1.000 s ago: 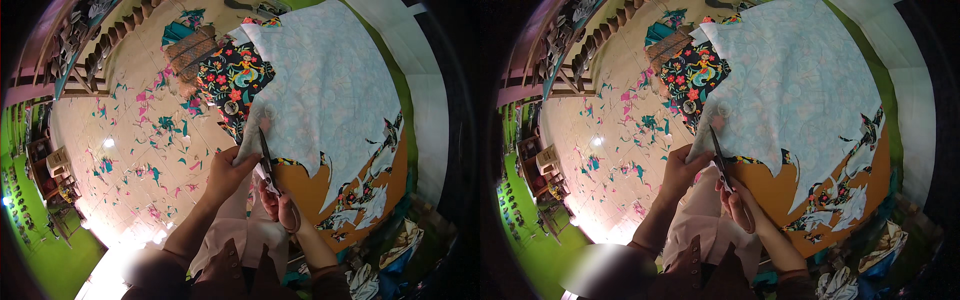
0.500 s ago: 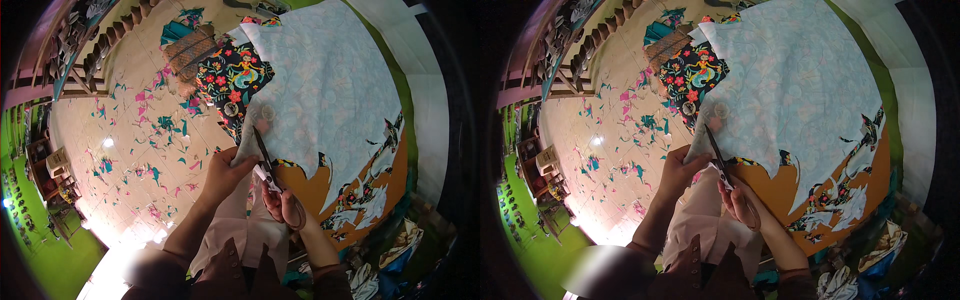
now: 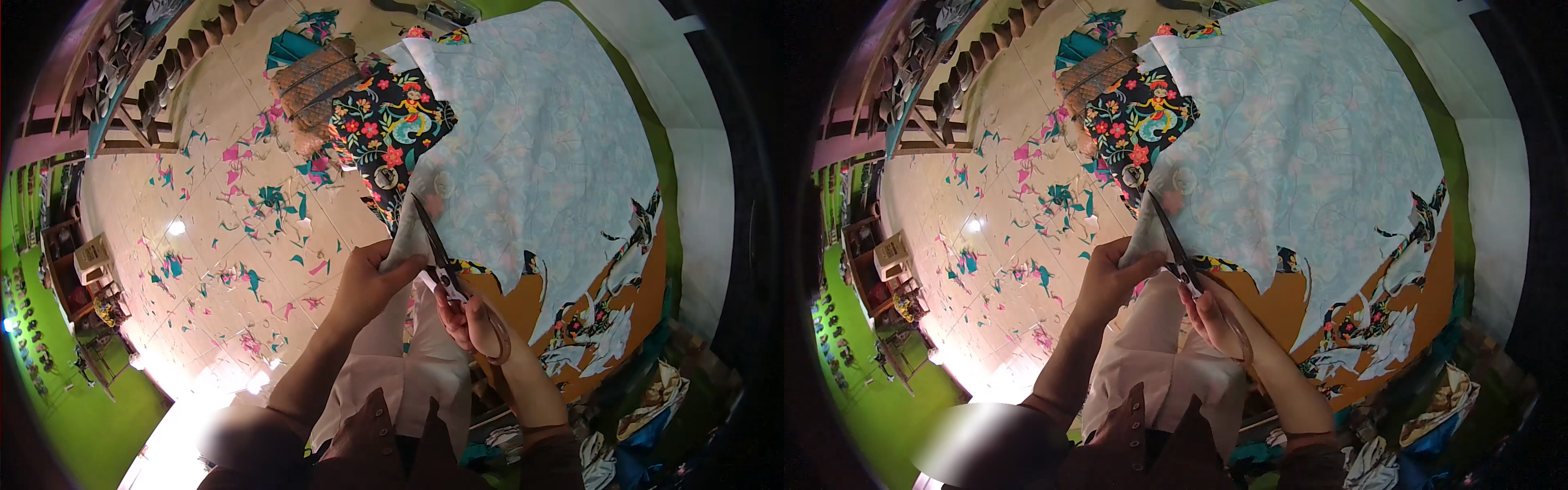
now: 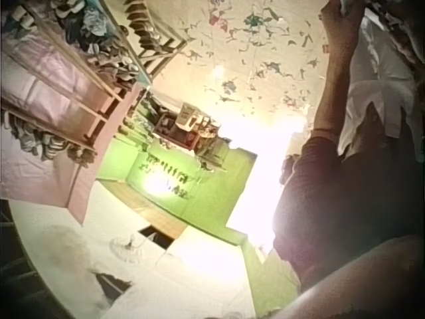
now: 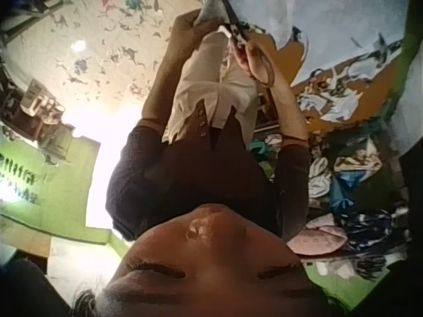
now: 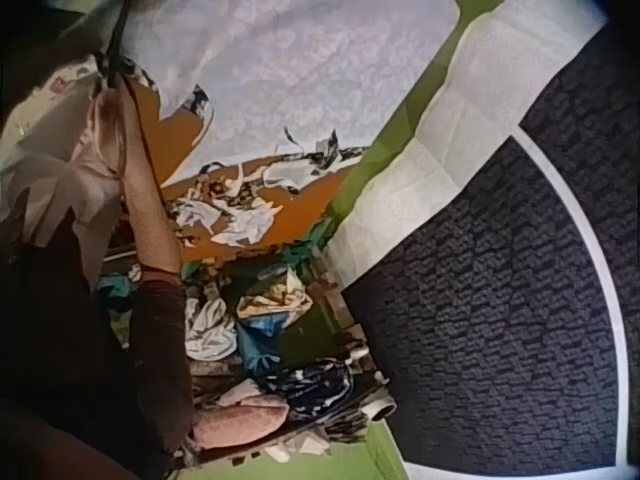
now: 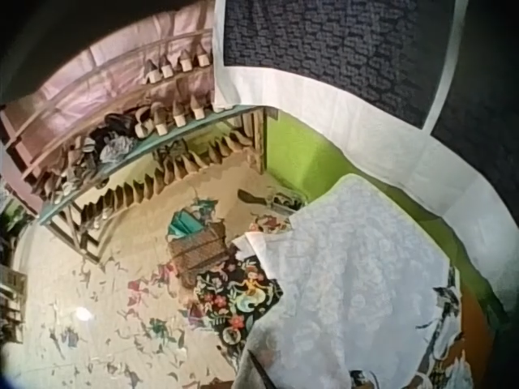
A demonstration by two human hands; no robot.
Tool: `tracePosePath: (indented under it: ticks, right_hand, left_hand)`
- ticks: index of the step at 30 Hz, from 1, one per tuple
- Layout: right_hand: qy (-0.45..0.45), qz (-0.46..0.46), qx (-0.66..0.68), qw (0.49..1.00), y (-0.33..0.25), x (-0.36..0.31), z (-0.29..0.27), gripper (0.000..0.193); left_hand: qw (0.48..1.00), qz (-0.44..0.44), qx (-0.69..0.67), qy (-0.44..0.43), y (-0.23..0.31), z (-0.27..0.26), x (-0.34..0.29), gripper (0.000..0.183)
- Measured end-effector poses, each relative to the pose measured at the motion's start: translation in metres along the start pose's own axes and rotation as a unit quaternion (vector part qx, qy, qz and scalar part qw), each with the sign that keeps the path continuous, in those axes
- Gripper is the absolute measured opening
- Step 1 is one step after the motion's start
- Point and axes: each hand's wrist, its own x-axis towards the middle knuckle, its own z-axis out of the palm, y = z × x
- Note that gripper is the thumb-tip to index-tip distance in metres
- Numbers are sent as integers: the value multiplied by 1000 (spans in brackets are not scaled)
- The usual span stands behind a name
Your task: Cutting pieces of patterned and plain fabric using scissors on a work table.
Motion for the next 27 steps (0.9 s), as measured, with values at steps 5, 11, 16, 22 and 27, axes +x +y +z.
tracePosePath:
  ticks: [5,11,16,22,27]
  right_hand:
    - [-80,54,-6,995,-7,0,-16,77]
    - [-77,27,-134,988,-42,14,-15,94]
    - [-99,35,-183,978,-55,18,-27,97]
    - [-130,69,-193,970,-66,27,-24,89]
    - [-110,77,-216,967,-60,23,-26,75]
  left_hand:
    - [999,-4,24,-23,5,-1,-2,21]
    - [1000,10,24,-15,7,-4,-3,21]
    - [999,5,13,-30,11,-6,-5,23]
    - [999,21,25,-15,5,-7,-9,23]
    - [997,-26,73,-31,5,-9,-17,24]
